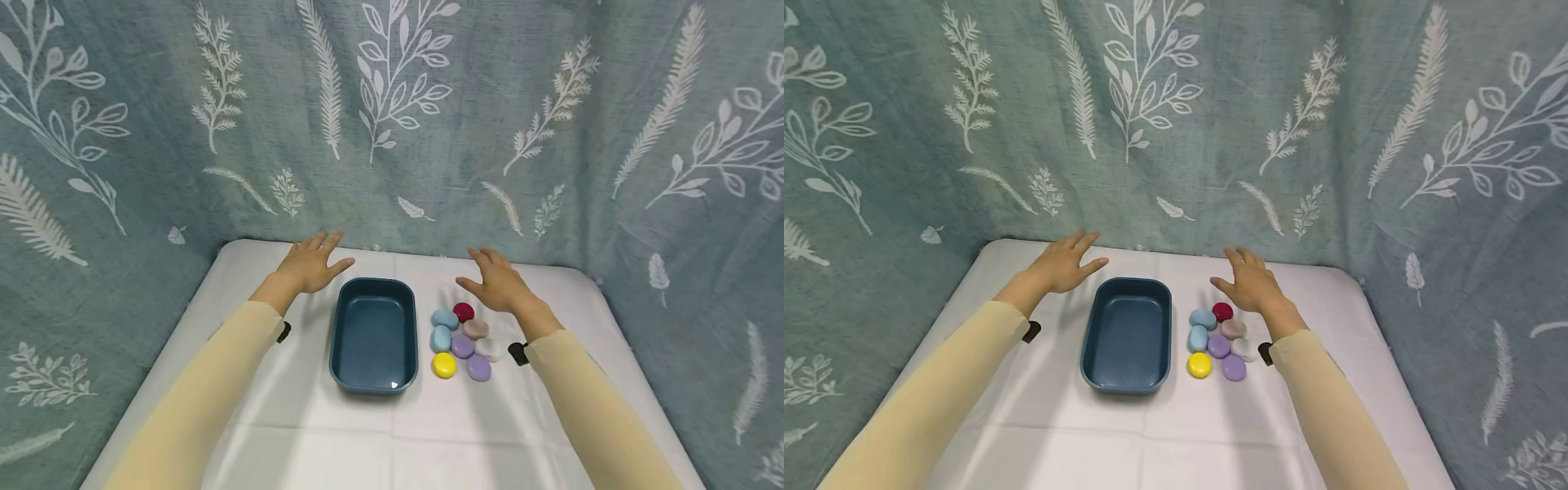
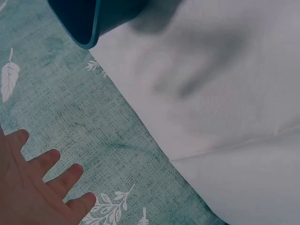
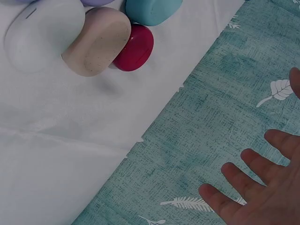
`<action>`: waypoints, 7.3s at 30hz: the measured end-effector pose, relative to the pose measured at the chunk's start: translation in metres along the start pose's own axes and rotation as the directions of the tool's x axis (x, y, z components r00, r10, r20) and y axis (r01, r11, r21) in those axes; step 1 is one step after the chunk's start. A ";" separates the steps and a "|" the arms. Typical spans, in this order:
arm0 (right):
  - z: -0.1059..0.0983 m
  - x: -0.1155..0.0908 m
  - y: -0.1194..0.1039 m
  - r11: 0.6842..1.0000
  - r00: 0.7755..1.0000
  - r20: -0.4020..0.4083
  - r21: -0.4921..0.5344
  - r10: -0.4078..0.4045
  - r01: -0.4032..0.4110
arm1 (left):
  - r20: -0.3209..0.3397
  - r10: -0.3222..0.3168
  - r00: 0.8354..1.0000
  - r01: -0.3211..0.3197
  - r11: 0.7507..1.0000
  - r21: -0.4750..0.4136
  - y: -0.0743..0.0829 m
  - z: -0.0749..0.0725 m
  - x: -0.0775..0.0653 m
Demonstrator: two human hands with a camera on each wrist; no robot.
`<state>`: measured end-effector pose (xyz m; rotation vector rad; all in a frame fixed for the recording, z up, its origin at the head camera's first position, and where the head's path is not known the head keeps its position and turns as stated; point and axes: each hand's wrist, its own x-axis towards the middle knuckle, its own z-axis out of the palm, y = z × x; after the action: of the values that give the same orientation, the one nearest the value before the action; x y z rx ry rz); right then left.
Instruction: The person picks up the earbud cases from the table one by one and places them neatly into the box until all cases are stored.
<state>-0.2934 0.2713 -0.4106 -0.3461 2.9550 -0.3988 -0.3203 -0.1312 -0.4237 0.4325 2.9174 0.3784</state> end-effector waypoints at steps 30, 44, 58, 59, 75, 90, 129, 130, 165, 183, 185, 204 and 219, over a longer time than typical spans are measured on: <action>0.034 -0.030 0.030 0.996 0.999 -0.039 0.080 -0.027 0.030 | -0.040 -0.006 0.999 -0.012 0.889 -0.459 -0.014 0.064 -0.045; 0.055 -0.036 0.036 0.990 1.000 -0.001 0.138 -0.002 0.002 | -0.042 -0.039 0.998 0.007 0.810 -0.586 -0.012 0.099 -0.045; 0.077 -0.030 0.047 0.987 0.997 0.055 0.148 0.061 -0.069 | -0.046 -0.066 0.997 0.020 0.761 -0.648 -0.008 0.123 -0.047; 0.079 -0.029 0.048 0.987 0.996 0.059 0.145 0.066 -0.074 | -0.045 -0.065 0.997 0.020 0.758 -0.652 -0.007 0.124 -0.047; 0.093 -0.024 0.050 0.982 0.993 0.065 0.154 0.097 -0.106 | -0.038 -0.045 0.998 0.006 0.719 -0.695 -0.007 0.140 -0.048; 0.100 -0.026 0.049 0.969 0.986 0.071 0.189 0.151 -0.162 | -0.019 -0.047 0.999 0.020 0.712 -0.702 -0.005 0.142 -0.049; 0.072 -0.037 0.040 0.976 0.999 -0.050 0.215 -0.019 0.029 | 0.004 -0.046 0.999 0.036 0.717 -0.696 -0.006 0.141 -0.051; 0.070 -0.037 0.038 0.976 0.998 -0.058 0.213 -0.029 0.041 | 0.006 -0.052 0.999 0.041 0.719 -0.694 -0.006 0.141 -0.051; 0.050 -0.039 -0.055 0.938 0.975 -0.100 0.268 -0.201 0.221 | -0.008 -0.041 0.999 0.024 0.729 -0.684 -0.007 0.143 -0.050; 0.064 -0.041 -0.082 0.920 0.967 -0.069 0.297 -0.245 0.254 | -0.020 -0.027 0.999 0.005 0.712 -0.702 -0.006 0.142 -0.050; 0.066 -0.041 -0.084 0.922 0.967 -0.061 0.293 -0.248 0.255 | -0.014 -0.032 0.999 0.013 0.713 -0.701 -0.007 0.142 -0.051; 0.087 -0.041 -0.103 0.927 0.955 -0.037 0.233 -0.295 0.295 | 0.007 -0.045 0.999 0.038 0.713 -0.700 -0.006 0.145 -0.052; 0.104 -0.043 -0.109 0.923 0.936 -0.039 0.158 -0.350 0.352 | -0.004 -0.033 0.999 0.021 0.722 -0.691 -0.007 0.143 -0.050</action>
<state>-0.2119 0.1540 -0.4757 -0.8599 2.8389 -0.6796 -0.2466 -0.1205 -0.5558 0.2565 2.5130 1.4027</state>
